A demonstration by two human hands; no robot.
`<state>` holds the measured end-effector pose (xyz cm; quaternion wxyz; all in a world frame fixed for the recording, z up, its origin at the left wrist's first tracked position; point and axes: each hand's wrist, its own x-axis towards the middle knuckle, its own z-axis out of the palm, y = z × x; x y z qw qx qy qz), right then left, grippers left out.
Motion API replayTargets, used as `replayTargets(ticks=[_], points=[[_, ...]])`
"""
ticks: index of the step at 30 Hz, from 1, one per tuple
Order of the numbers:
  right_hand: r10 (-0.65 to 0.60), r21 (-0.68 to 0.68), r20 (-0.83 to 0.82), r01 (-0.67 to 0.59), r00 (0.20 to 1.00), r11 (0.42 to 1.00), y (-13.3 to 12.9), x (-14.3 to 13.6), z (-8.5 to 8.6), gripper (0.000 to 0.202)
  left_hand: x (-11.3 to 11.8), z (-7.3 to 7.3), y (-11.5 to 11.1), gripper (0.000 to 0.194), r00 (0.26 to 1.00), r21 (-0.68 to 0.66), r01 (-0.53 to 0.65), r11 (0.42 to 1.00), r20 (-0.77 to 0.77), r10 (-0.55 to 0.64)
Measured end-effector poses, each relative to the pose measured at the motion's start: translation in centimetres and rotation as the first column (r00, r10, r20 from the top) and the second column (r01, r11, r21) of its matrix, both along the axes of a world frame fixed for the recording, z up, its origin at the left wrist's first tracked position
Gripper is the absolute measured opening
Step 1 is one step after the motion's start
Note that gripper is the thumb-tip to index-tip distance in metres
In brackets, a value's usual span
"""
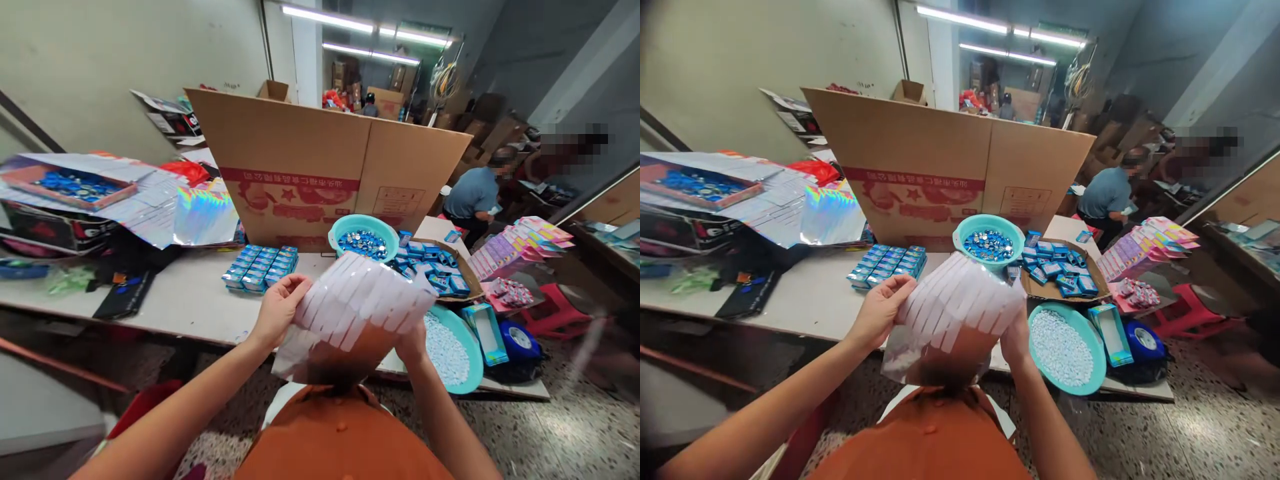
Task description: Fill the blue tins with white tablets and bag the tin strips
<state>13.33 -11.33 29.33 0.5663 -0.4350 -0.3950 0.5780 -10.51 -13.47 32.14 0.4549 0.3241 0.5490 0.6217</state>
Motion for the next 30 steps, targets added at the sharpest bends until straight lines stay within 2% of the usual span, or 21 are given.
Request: replayTargets(ticks=[3,6,8,11,13,15,17,19,21,24,27,30], points=[[0.024,0.025,-0.046,-0.022,0.999,0.999,-0.6,0.6,-1.4,0.052,-0.2,-0.7,0.2,0.035,0.986,0.097,-0.162,0.982,-0.024,0.165],[-0.085,0.072,0.029,0.083,0.996,0.994,0.1,1.3,-1.9,0.032,-0.4,-1.2,0.2,0.029,0.944,0.196,-0.261,0.945,-0.155,0.293],[-0.131,0.056,0.066,0.127,0.989,0.990,1.1,1.4,-1.8,0.026,-0.4,-1.6,0.2,0.025,0.891,0.273,-0.289,0.918,-0.272,0.362],[-0.070,-0.021,-0.002,0.070,0.998,0.997,2.4,0.7,-1.8,0.027,-1.1,-2.6,0.4,0.022,0.805,0.299,-0.249,0.921,-0.464,0.369],[0.002,-0.060,-0.058,-0.006,0.998,0.998,2.7,0.0,-1.9,0.030,-2.3,-3.1,0.6,0.026,0.706,0.263,-0.189,0.946,-0.633,0.317],[0.055,-0.090,-0.084,-0.063,0.995,0.994,2.6,-0.5,-2.1,0.032,-3.7,-2.8,0.7,0.034,0.532,0.290,-0.157,0.944,-0.781,0.328],[0.096,-0.119,-0.090,-0.107,0.991,0.987,2.4,-0.8,-2.2,0.034,-4.6,-1.6,0.6,0.050,0.367,0.383,-0.072,0.921,-0.848,0.382],[0.149,-0.142,-0.080,-0.159,0.986,0.977,2.2,-0.8,-2.3,0.034,-4.6,0.5,0.4,0.071,0.296,0.397,0.133,0.908,-0.890,0.346],[0.215,-0.157,-0.053,-0.221,0.975,0.963,2.1,-0.9,-2.3,0.034,-3.8,2.6,0.5,0.086,0.230,0.266,0.390,0.882,-0.955,0.186],[0.308,-0.177,-0.040,-0.310,0.951,0.934,1.8,-1.0,-2.2,0.036,-1.9,4.7,1.2,0.096,0.097,0.024,0.641,0.767,-0.994,-0.051],[0.370,-0.181,-0.098,-0.382,0.924,0.906,1.2,-1.1,-2.2,0.037,-0.6,4.9,2.1,0.107,0.055,-0.063,0.750,0.658,-0.986,-0.157],[0.383,-0.200,-0.124,-0.401,0.915,0.894,0.6,-1.0,-2.3,0.036,0.0,3.7,2.5,0.107,0.076,-0.082,0.798,0.598,-0.969,-0.234]])
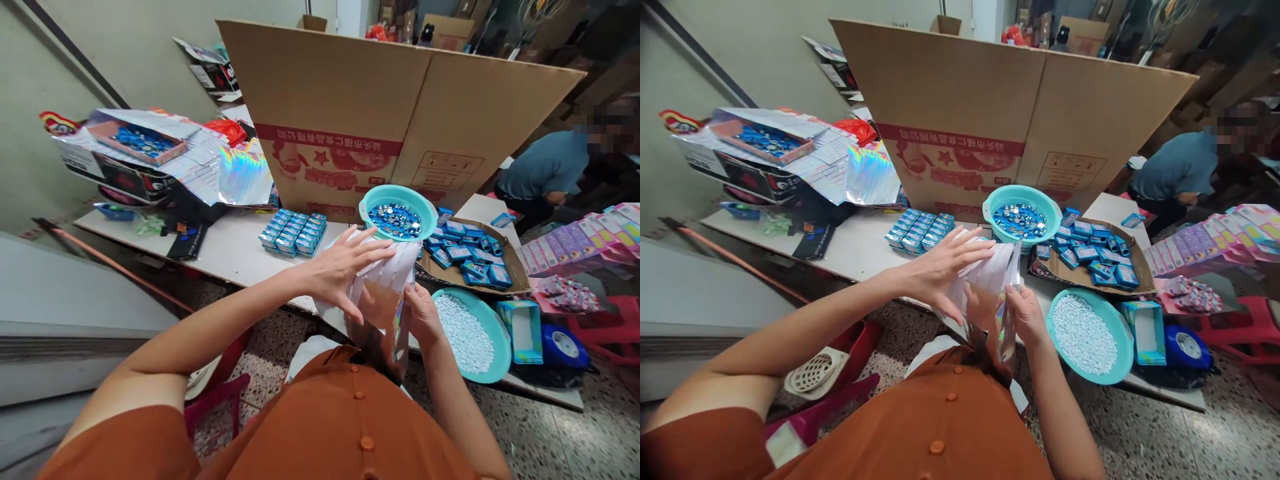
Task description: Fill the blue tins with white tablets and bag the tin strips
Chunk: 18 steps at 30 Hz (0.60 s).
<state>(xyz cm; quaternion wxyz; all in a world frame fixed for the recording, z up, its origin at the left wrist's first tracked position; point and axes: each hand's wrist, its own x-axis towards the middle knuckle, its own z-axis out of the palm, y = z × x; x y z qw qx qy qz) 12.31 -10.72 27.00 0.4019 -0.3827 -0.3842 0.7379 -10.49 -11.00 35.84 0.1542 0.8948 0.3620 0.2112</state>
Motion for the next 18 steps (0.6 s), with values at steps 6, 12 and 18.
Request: replayTargets(ticks=[6,12,18], points=[[-0.070,0.013,0.011,0.070,0.997,0.997,-0.3,1.2,-0.2,0.038,0.5,-1.7,0.9,0.103,0.993,-0.047,0.095,0.994,0.072,-0.091],[-0.082,0.041,0.069,0.079,0.994,0.996,-0.1,1.3,0.8,0.033,2.4,3.0,2.7,0.104,0.994,0.117,0.100,0.988,0.032,-0.104],[-0.134,0.082,0.043,0.131,0.990,0.988,-0.2,1.3,1.9,0.035,4.2,2.5,3.6,0.082,0.982,0.075,0.189,0.979,-0.012,-0.189]])
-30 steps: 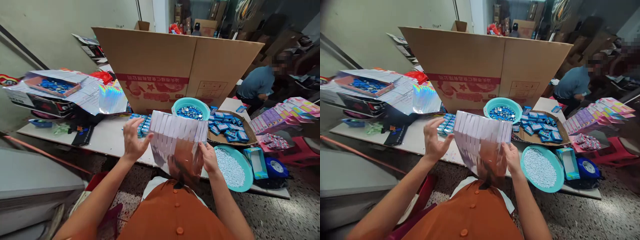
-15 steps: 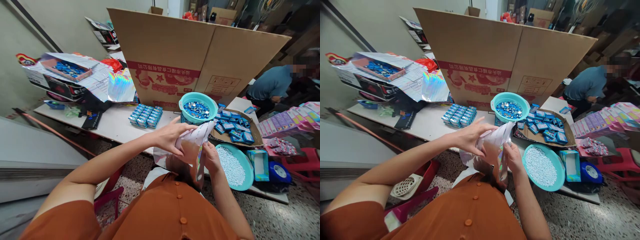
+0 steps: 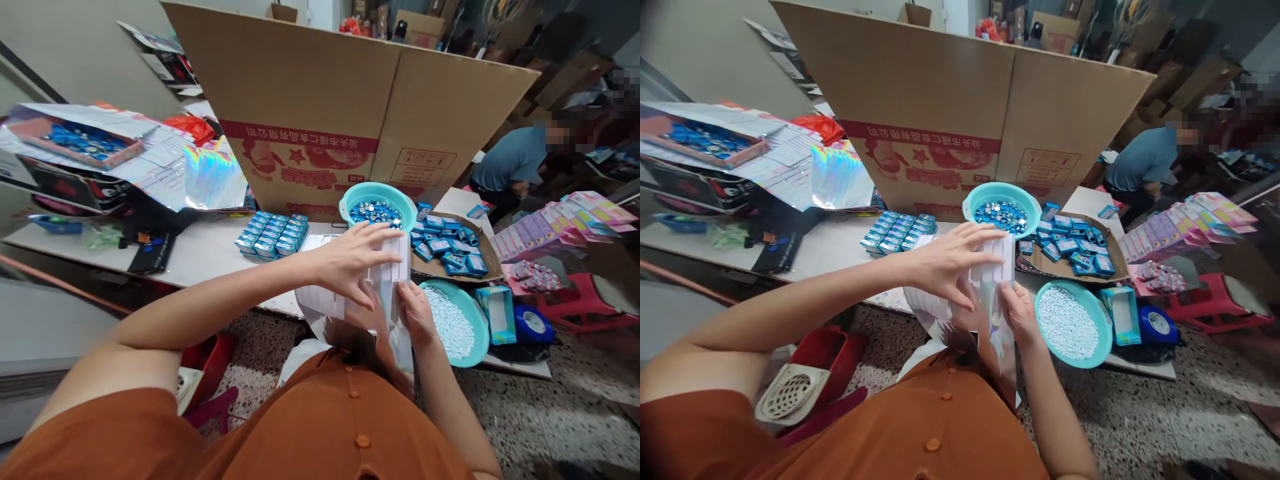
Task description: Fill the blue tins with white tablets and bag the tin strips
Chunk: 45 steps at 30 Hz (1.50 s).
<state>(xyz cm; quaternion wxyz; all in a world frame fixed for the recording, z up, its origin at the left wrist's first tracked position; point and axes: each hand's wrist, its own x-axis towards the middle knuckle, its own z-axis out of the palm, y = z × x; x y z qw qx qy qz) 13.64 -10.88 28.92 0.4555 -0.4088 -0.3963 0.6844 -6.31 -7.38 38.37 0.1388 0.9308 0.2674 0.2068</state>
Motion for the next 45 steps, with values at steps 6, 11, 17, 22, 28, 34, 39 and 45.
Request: replayTargets(ticks=[6,11,17,22,28,34,39,45], points=[[-0.107,0.015,0.030,0.106,0.994,0.994,-0.8,1.6,-0.4,0.033,-0.1,-2.7,-0.2,0.092,0.999,-0.156,0.015,0.988,0.037,-0.010],[-0.080,0.013,-0.024,0.080,0.996,0.997,-1.5,2.2,-0.4,0.037,0.3,-3.1,-1.6,0.077,0.999,-0.422,0.037,0.906,0.050,-0.017],[-0.223,0.083,0.059,0.218,0.973,0.972,-1.5,3.6,-1.4,0.029,-0.7,-3.5,-3.4,0.019,0.994,-0.535,-0.108,0.838,-0.051,0.096],[-0.396,0.423,0.437,0.204,0.808,0.883,0.0,4.4,-1.8,0.026,-2.0,-4.0,-3.6,0.022,0.944,-0.355,-0.312,0.881,-0.221,0.245],[-0.512,0.799,0.584,-0.336,0.630,0.498,1.4,1.3,0.5,0.047,-2.7,-3.9,-3.3,0.019,0.910,-0.349,-0.318,0.882,-0.374,0.180],[-0.240,0.712,0.683,-0.556,0.690,0.429,0.7,-3.5,-1.3,0.026,-4.0,-3.8,-3.5,0.024,0.916,-0.439,-0.348,0.828,-0.346,0.201],[-0.288,0.756,0.644,-0.531,0.709,0.383,0.1,-5.4,-3.0,0.031,-6.4,-4.6,-3.7,0.036,0.950,-0.647,-0.309,0.697,-0.240,0.200],[-0.390,0.792,0.604,-0.467,0.695,0.394,-0.7,-8.7,-3.9,0.030,-9.6,-5.8,-3.0,0.038,0.958,-0.726,-0.287,0.625,-0.225,0.179]])
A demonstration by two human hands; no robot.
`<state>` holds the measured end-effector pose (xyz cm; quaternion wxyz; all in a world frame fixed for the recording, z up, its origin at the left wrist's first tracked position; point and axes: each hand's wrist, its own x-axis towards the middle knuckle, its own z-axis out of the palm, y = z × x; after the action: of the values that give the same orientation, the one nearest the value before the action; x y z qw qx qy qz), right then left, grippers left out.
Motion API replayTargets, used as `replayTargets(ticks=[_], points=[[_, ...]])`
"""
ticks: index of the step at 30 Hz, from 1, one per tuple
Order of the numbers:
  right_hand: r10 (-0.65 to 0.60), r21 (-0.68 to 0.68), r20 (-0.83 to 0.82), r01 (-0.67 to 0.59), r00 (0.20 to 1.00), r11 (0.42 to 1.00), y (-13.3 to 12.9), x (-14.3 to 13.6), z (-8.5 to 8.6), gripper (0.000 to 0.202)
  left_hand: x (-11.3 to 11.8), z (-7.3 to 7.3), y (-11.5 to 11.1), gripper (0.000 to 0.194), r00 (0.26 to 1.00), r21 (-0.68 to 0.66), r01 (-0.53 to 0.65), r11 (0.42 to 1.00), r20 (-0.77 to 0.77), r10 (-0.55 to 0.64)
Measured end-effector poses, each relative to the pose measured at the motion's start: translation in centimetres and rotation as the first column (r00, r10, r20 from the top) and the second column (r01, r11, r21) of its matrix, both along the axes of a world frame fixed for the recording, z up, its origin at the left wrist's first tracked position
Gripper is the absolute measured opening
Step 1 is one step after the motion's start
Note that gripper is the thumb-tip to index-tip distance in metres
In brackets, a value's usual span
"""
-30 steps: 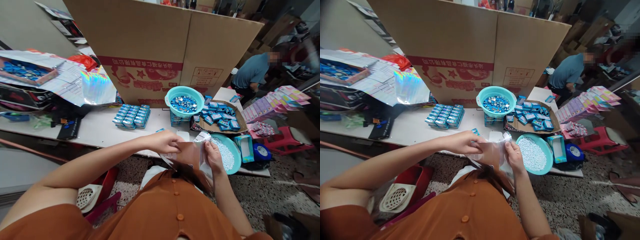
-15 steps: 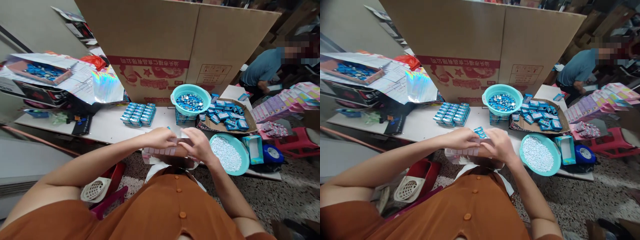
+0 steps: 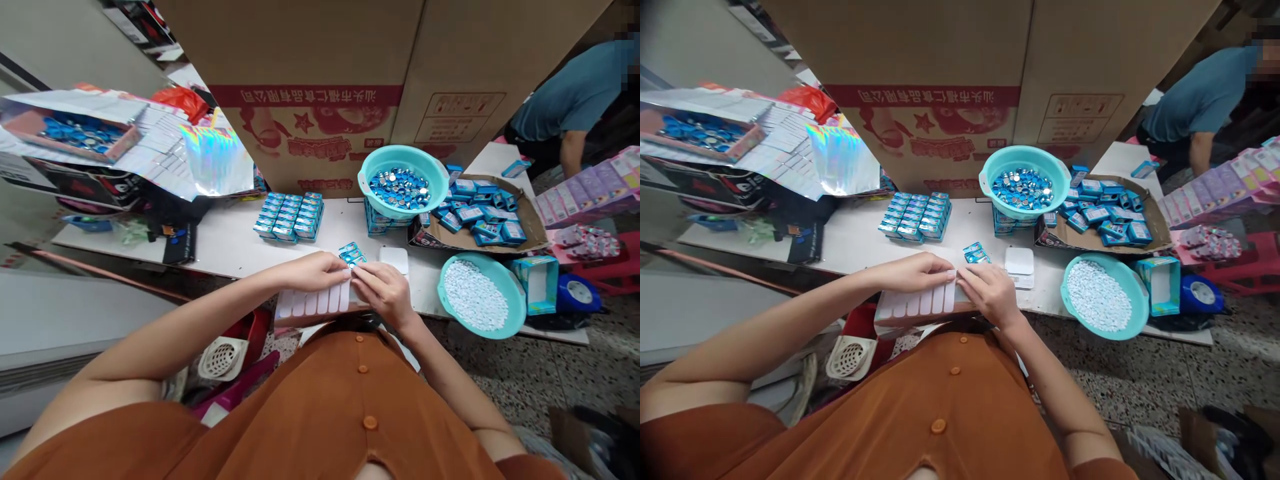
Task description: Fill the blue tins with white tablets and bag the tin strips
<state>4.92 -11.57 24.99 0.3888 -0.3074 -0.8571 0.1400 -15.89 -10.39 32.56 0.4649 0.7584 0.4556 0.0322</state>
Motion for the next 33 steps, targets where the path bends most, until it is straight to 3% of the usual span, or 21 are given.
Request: replayTargets(ticks=[9,15,18,20,23,25,27,30,33], points=[[-0.127,-0.147,-0.034,0.121,0.991,0.982,0.1,-5.5,-0.7,0.021,-5.1,-1.1,2.9,0.036,0.988,-0.015,0.157,0.987,0.006,-0.157],[-0.115,-0.238,0.007,0.113,0.993,0.965,1.0,-7.5,-1.5,0.014,-8.3,-3.9,5.6,0.032,0.958,0.049,0.261,0.964,-0.132,-0.253],[-0.144,-0.376,-0.006,0.131,0.990,0.917,1.2,-7.6,-2.1,0.013,-10.9,-7.4,7.9,0.031,0.924,0.111,0.261,0.959,-0.315,-0.215],[-0.261,-0.491,-0.017,0.220,0.965,0.843,1.1,-7.4,-2.7,0.012,-12.9,-10.7,9.6,0.031,0.884,0.121,0.262,0.957,-0.428,-0.188],[-0.469,-0.663,0.015,0.360,0.883,0.656,1.0,-6.9,-3.8,0.012,-15.3,-16.5,11.7,0.032,0.834,0.104,0.263,0.959,-0.525,-0.172],[-0.559,-0.753,0.030,0.387,0.828,0.533,0.9,-6.6,-4.4,0.015,-16.3,-20.0,12.6,0.030,0.829,0.105,0.259,0.960,-0.535,-0.165],[-0.615,-0.813,0.025,0.373,0.788,0.446,1.0,-6.4,-5.0,0.017,-16.6,-22.9,13.2,0.026,0.849,0.144,0.236,0.961,-0.511,-0.131],[-0.665,-0.862,-0.009,0.331,0.746,0.383,1.0,-6.4,-5.8,0.020,-16.7,-25.8,13.9,0.025,0.895,0.257,0.213,0.943,-0.438,-0.083],[-0.693,-0.885,-0.021,0.309,0.721,0.349,1.0,-6.6,-6.4,0.021,-17.1,-27.3,14.8,0.024,0.940,0.332,0.169,0.928,-0.338,-0.051]])
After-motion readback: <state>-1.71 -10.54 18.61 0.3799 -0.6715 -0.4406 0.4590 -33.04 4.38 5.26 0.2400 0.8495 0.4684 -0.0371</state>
